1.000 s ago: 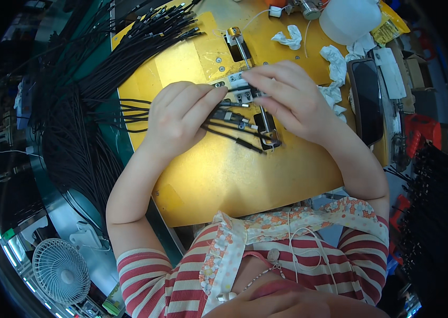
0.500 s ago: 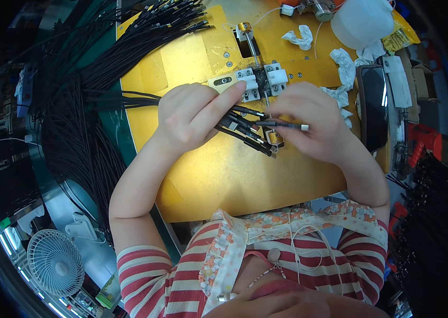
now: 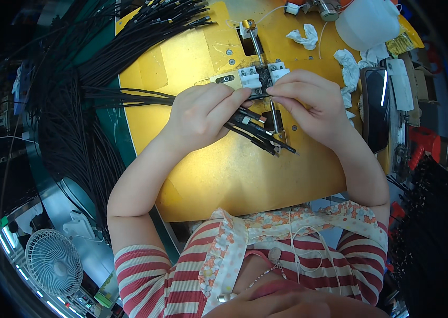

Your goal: Processing and assembling black electrical cables using a workbench-mounted machine.

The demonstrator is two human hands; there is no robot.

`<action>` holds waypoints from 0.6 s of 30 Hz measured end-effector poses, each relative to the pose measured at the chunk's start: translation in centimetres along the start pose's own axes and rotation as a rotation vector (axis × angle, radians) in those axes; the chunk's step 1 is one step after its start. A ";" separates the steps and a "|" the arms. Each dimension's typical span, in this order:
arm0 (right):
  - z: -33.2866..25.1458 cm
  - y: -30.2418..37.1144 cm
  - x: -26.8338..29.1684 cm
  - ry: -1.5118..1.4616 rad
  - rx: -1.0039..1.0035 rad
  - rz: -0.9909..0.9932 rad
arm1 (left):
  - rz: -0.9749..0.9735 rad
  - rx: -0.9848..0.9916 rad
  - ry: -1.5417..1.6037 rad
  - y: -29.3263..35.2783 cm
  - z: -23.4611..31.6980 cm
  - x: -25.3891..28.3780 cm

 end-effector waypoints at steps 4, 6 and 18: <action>1.3 0.0 0.4 0.085 0.013 0.079 | 0.018 0.031 0.017 -0.1 -0.5 -0.4; 2.3 -0.2 0.4 0.080 -0.059 0.069 | -0.015 0.097 0.010 -0.2 -0.8 -0.5; 2.8 -0.3 -0.4 0.148 -0.091 0.047 | -0.111 0.062 -0.067 0.2 -1.2 -1.3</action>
Point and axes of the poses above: each hand's wrist, its own y-axis away from the middle knuckle, its own x-axis out of the back of the hand, z = x × y, the point moved 8 cm from there along -y, towards the middle knuckle, and after that the axes turned 4 degrees about z, right-handed, at the moved point
